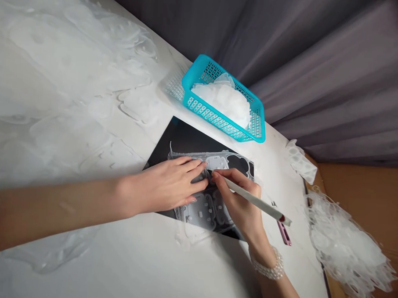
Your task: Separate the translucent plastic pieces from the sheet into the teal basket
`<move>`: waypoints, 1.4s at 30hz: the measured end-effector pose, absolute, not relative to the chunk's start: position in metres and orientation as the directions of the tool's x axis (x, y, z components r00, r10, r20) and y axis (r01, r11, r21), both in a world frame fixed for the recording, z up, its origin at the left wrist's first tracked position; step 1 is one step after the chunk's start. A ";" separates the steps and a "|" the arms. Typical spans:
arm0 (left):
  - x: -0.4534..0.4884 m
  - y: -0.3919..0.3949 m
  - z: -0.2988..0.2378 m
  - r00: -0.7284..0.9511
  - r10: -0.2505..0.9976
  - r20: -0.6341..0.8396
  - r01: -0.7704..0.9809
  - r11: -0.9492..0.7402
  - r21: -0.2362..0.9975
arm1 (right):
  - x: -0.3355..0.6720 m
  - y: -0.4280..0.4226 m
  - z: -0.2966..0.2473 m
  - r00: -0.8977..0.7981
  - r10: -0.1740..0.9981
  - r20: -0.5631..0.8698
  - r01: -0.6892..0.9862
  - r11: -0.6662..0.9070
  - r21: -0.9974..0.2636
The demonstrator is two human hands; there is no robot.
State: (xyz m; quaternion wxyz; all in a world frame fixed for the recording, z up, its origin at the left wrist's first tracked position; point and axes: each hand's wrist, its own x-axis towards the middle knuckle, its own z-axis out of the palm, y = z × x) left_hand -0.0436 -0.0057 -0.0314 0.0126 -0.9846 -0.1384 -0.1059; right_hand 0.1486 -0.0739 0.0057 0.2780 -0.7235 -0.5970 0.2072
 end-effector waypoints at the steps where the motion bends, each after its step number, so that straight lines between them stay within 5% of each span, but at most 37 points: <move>1: -0.044 -0.005 -0.032 0.940 0.265 0.217 0.271 -0.963 0.001 | 0.147 -0.072 0.006 0.200 0.979 0.034 0.763 -0.133 -0.632; 12: -0.047 -0.004 -0.021 0.938 0.283 0.200 0.291 -0.957 -0.009 | 0.135 -0.092 0.017 0.130 0.987 0.097 0.858 -0.063 -0.509; 19: -0.046 -0.002 -0.027 0.948 0.255 0.190 0.265 -0.964 -0.031 | 0.136 -0.088 -0.017 -0.155 0.888 0.433 0.905 0.303 -0.297; 30: -0.044 -0.009 -0.051 0.910 0.326 0.256 0.323 -0.945 0.054 | 0.137 -0.077 -0.020 -0.268 0.933 0.241 0.950 0.298 -0.098; 33: -0.046 -0.010 -0.059 0.895 0.334 0.296 0.319 -0.943 0.098 | 0.134 -0.074 -0.016 -0.258 0.950 0.174 0.937 0.290 -0.193; 35: -0.047 -0.009 -0.063 0.889 0.334 0.313 0.313 -0.943 0.116 | 0.141 -0.074 -0.012 -0.138 0.966 0.220 0.904 0.213 -0.370; 39: -0.049 -0.009 -0.063 0.890 0.345 0.298 0.325 -0.939 0.115 | 0.194 -0.085 0.000 0.422 0.857 0.297 0.645 -0.053 -0.762; 42: -0.048 -0.009 -0.061 0.888 0.344 0.307 0.317 -0.939 0.135 | 0.257 -0.106 0.009 0.753 0.647 0.122 0.253 -0.114 -0.961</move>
